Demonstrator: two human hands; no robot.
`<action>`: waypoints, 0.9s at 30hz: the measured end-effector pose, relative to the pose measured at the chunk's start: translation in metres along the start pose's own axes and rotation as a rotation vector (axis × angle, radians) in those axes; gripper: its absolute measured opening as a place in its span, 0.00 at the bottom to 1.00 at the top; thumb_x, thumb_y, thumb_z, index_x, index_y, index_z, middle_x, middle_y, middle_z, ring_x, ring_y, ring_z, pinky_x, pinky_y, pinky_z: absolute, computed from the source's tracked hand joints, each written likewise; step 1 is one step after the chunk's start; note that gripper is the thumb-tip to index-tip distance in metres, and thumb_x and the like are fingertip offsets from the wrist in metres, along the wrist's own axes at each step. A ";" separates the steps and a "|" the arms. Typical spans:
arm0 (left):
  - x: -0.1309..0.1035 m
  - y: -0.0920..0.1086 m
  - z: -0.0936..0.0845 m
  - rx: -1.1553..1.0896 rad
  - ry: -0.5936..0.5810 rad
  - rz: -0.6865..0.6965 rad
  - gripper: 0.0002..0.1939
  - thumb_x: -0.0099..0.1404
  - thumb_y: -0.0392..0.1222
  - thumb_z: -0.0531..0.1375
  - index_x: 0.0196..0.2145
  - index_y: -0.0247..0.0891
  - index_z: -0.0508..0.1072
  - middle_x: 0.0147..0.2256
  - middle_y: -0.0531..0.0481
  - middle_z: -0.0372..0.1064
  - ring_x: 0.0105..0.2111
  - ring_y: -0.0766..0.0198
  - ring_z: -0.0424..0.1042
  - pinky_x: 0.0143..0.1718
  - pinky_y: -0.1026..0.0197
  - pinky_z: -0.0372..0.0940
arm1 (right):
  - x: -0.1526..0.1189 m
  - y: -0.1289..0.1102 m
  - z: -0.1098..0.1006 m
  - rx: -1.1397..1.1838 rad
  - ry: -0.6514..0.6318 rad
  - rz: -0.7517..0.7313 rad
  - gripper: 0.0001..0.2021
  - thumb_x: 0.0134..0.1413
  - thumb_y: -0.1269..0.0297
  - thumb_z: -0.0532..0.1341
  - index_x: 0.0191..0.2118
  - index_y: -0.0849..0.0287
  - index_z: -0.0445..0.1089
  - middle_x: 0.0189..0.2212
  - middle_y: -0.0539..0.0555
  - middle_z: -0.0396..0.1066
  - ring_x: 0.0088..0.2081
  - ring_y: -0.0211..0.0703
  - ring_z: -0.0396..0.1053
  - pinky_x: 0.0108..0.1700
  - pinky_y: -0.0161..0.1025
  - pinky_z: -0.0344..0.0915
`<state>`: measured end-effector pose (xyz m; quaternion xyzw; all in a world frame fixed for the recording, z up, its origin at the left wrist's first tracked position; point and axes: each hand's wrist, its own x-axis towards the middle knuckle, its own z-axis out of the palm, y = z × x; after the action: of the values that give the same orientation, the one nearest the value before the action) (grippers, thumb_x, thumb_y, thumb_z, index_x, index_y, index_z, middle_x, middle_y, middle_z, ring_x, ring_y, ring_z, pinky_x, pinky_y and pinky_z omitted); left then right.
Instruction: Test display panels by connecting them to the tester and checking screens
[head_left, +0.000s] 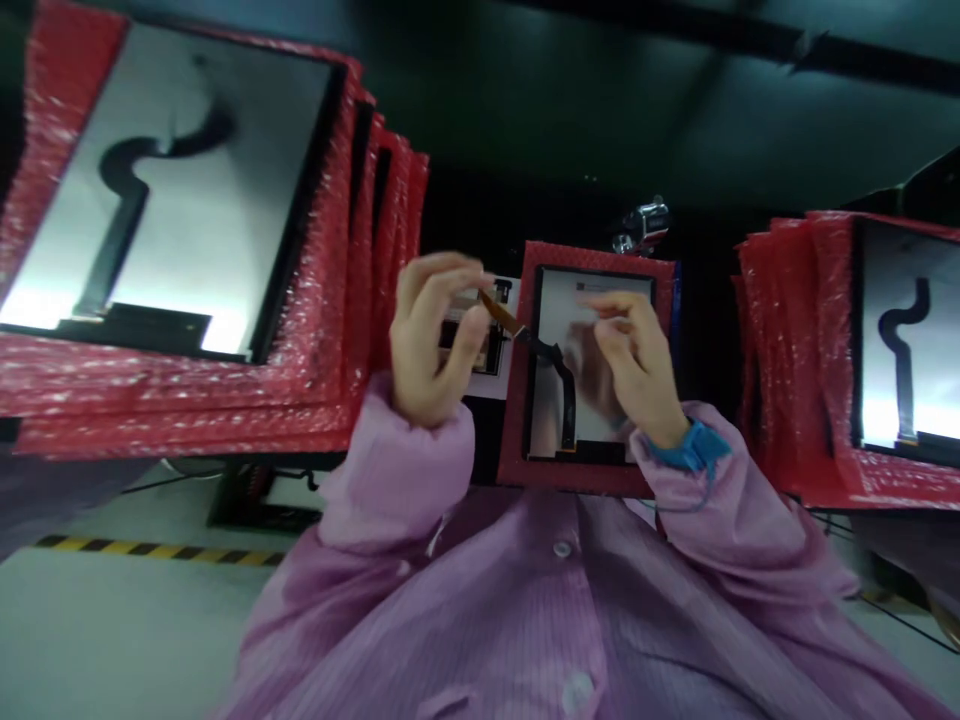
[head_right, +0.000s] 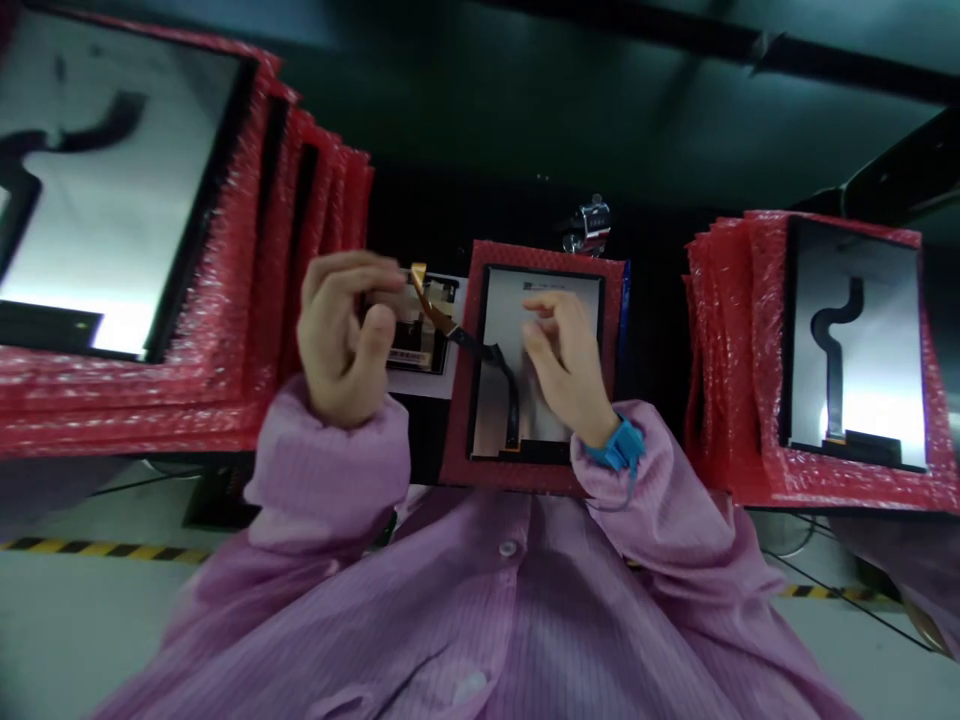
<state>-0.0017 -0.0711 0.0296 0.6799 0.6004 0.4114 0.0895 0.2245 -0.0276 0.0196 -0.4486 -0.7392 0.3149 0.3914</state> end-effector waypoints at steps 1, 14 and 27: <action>-0.013 0.003 -0.001 0.079 0.049 -0.052 0.16 0.75 0.47 0.44 0.48 0.42 0.68 0.48 0.46 0.69 0.50 0.56 0.67 0.49 0.47 0.66 | -0.009 -0.003 -0.008 -0.050 0.020 0.034 0.10 0.65 0.60 0.54 0.47 0.55 0.67 0.46 0.55 0.70 0.47 0.47 0.67 0.49 0.47 0.66; -0.052 -0.003 0.025 0.672 -0.390 -0.073 0.24 0.74 0.44 0.47 0.63 0.44 0.67 0.38 0.41 0.69 0.39 0.49 0.70 0.38 0.50 0.64 | -0.116 0.006 -0.045 -0.386 0.120 0.240 0.12 0.65 0.57 0.56 0.51 0.53 0.67 0.48 0.59 0.70 0.49 0.54 0.66 0.49 0.56 0.67; -0.056 -0.012 0.022 0.536 -0.311 0.006 0.22 0.75 0.44 0.48 0.60 0.40 0.69 0.37 0.43 0.71 0.37 0.53 0.72 0.41 0.53 0.68 | -0.123 0.001 -0.036 -0.403 0.065 0.205 0.15 0.67 0.59 0.54 0.55 0.58 0.66 0.51 0.60 0.70 0.53 0.55 0.64 0.57 0.56 0.63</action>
<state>0.0069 -0.1098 -0.0174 0.7359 0.6646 0.1297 -0.0036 0.2915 -0.1348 -0.0004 -0.6001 -0.7248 0.1846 0.2835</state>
